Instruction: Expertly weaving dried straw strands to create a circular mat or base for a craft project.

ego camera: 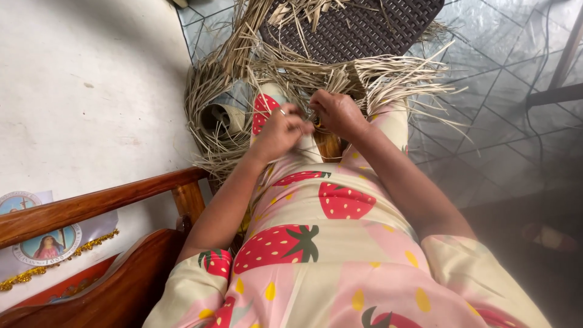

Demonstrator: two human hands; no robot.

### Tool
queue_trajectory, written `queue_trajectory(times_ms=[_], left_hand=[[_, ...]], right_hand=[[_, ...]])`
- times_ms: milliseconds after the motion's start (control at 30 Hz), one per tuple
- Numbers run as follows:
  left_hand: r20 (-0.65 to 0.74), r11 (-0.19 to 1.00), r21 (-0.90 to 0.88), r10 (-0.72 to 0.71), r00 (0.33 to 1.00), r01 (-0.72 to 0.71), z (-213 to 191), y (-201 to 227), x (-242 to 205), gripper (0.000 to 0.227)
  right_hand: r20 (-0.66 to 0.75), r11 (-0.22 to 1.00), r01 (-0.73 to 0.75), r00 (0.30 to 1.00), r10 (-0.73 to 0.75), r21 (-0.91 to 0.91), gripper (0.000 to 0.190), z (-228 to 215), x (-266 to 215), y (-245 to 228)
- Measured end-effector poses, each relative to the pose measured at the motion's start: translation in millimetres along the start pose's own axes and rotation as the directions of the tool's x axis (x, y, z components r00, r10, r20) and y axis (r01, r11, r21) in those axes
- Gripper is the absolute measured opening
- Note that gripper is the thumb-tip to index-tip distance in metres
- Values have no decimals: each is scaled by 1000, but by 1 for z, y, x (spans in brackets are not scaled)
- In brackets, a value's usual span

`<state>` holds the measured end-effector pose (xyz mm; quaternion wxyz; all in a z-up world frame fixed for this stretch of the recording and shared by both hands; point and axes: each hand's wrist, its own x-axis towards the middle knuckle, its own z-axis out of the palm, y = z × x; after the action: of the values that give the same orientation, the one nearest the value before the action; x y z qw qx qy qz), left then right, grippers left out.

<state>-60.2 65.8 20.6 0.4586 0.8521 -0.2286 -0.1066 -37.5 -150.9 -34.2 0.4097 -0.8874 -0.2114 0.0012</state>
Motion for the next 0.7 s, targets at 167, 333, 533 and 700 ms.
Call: queue_trajectory(times_ms=[167, 333, 533, 700], left_hand=[[-97, 985, -43, -169, 981, 165, -4, -26, 21, 18], [-128, 925, -212, -345, 930, 315, -3, -29, 37, 10], [-205, 917, -309, -324, 924, 253, -3, -34, 46, 12], [-257, 877, -416, -367, 894, 241, -16, 1, 44, 10]], right_hand=[[-54, 995, 72, 996, -68, 68, 9, -12, 5, -9], [-388, 967, 241, 902, -190, 88, 8, -31, 4, -27], [-269, 816, 567, 773, -574, -112, 15, -23, 1, -39], [-283, 840, 529, 792, -540, -124, 16, -25, 0, -36]])
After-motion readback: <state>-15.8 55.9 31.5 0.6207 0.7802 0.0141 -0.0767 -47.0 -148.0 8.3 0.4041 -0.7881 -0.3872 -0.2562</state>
